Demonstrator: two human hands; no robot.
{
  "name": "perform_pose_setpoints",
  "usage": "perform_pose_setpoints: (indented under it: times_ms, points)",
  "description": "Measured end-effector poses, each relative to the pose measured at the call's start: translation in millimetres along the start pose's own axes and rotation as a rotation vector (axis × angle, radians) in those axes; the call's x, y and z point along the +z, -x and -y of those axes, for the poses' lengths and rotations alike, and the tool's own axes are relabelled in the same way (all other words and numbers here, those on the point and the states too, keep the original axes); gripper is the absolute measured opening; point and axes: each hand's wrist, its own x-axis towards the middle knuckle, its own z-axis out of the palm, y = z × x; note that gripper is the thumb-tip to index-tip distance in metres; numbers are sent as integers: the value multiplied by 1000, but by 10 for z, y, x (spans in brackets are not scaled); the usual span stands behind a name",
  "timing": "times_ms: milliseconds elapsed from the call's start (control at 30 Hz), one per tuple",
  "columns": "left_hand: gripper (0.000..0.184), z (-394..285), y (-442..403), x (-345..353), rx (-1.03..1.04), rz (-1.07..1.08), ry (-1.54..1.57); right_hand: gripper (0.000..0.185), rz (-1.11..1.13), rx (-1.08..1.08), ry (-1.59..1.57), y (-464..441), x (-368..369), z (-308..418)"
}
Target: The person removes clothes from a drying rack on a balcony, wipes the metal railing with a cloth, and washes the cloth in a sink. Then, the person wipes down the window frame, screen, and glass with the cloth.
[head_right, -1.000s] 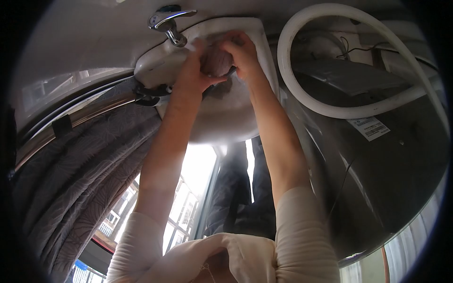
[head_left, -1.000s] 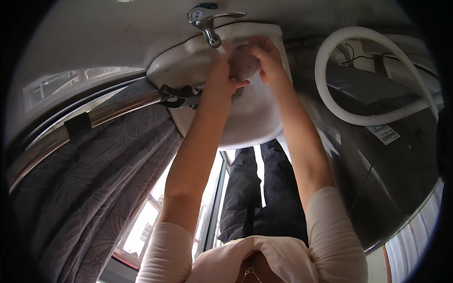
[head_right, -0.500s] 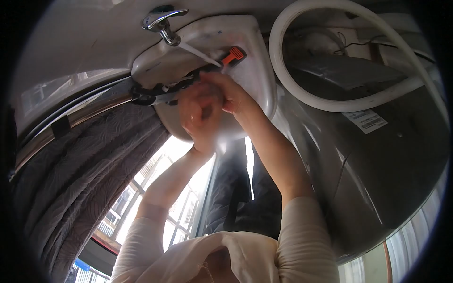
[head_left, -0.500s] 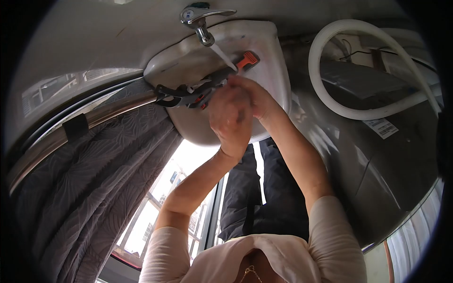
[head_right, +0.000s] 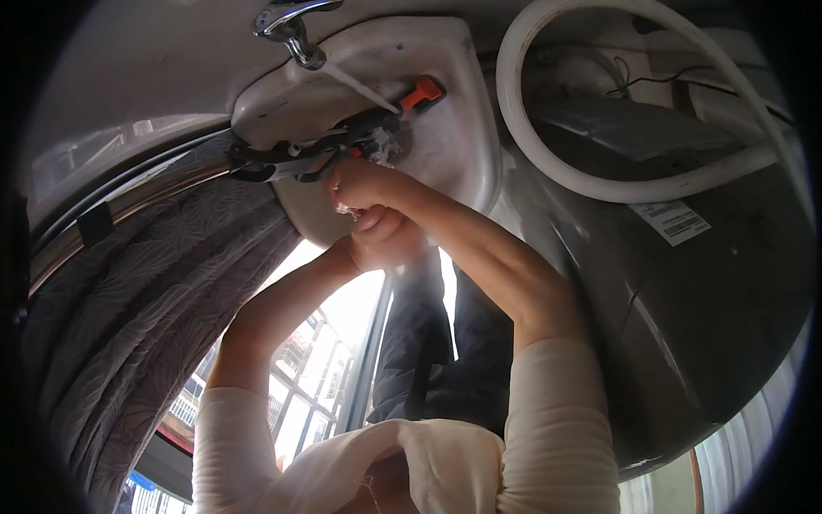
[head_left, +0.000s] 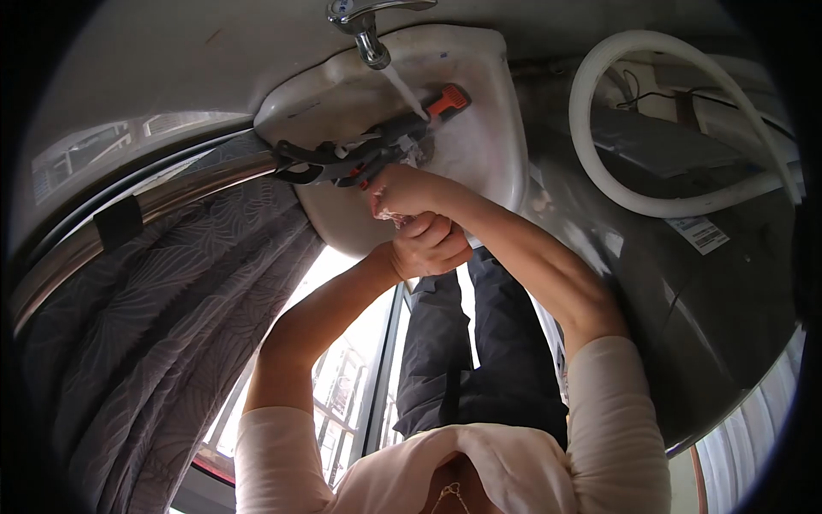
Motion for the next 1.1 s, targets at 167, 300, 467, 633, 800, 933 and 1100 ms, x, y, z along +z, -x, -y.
perform_pose_setpoints:
  times_ms: [167,300,467,633,800,933,1100]
  points:
    - [15,164,-100,126,26,15,109,15,-320,30,-87,-9,-206,-205]
    - [17,633,-626,72,-402,-150,173,35,-459,105,-641,186,-662,-246]
    - [13,1196,-763,373,-1422,-443,570,25,-751,-63,-768,203,-729,-25]
    - [26,1369,-672,500,-1709,-620,1047,22,-837,-267,-853,-148,-916,-276]
    - [35,1465,-623,453,-1959,-628,1257,26,-1160,-187,-330,-211,-865,-209]
    - [45,1351,-699,388,-1856,-748,1250,30,-1499,-276,425,5,-883,-151]
    - [45,1221,-804,380,-1779,-797,1175,33,-1471,-716,320,524,-877,904]
